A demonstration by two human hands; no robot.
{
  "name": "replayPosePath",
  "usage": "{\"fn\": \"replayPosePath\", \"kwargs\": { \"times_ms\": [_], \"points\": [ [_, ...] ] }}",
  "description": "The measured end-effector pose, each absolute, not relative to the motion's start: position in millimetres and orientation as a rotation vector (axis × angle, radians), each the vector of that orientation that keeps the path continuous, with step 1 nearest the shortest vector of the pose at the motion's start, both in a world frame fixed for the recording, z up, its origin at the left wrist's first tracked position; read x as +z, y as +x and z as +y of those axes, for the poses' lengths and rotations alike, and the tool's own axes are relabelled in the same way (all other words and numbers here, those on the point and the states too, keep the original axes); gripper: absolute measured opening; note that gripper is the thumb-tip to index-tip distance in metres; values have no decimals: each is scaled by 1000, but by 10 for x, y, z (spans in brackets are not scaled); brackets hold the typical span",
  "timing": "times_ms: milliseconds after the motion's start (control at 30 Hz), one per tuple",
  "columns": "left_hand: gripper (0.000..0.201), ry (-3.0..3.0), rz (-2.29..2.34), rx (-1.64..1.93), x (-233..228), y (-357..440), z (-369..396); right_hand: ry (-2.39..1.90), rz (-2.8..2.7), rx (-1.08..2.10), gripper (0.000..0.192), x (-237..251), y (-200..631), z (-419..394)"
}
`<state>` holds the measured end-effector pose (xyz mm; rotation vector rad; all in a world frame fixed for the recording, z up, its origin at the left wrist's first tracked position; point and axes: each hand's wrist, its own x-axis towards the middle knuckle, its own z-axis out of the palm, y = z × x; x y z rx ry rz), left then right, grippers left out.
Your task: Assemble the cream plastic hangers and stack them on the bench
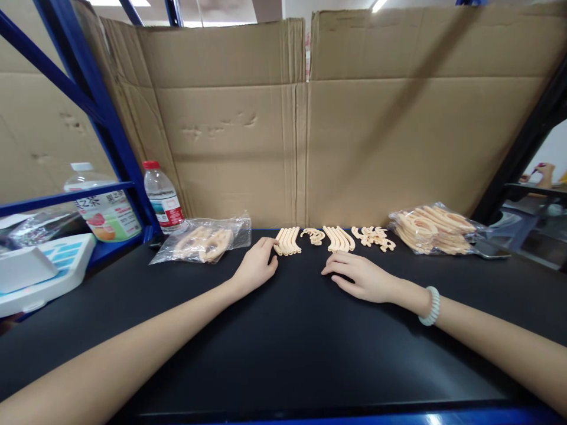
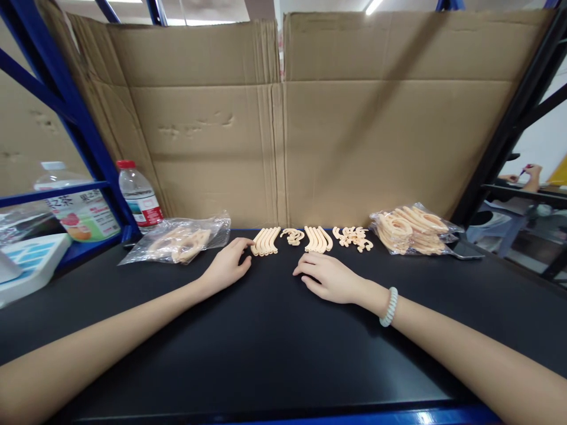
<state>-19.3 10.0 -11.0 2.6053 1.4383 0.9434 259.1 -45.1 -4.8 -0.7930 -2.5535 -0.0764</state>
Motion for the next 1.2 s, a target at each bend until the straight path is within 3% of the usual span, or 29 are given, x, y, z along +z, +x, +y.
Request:
{"fn": "replayPosePath", "kwargs": {
  "times_ms": [367, 633, 867, 1200],
  "points": [
    [41, 2708, 1395, 825, -146, -186, 141, -828, -2503, -103, 22, -82, 2563, -433],
    [42, 2661, 1375, 822, -130, -193, 179, -1109, -2377, -258, 26, 161, 2449, 88],
    [40, 2603, 1355, 830, -99, -233, 201, -1151, -2524, 89, 37, 251, 2392, 463],
    [28, 2592, 1323, 937, -129, -229, 248, -1140, -2330, 317, 12, 282, 2392, 618]
  ]
}}
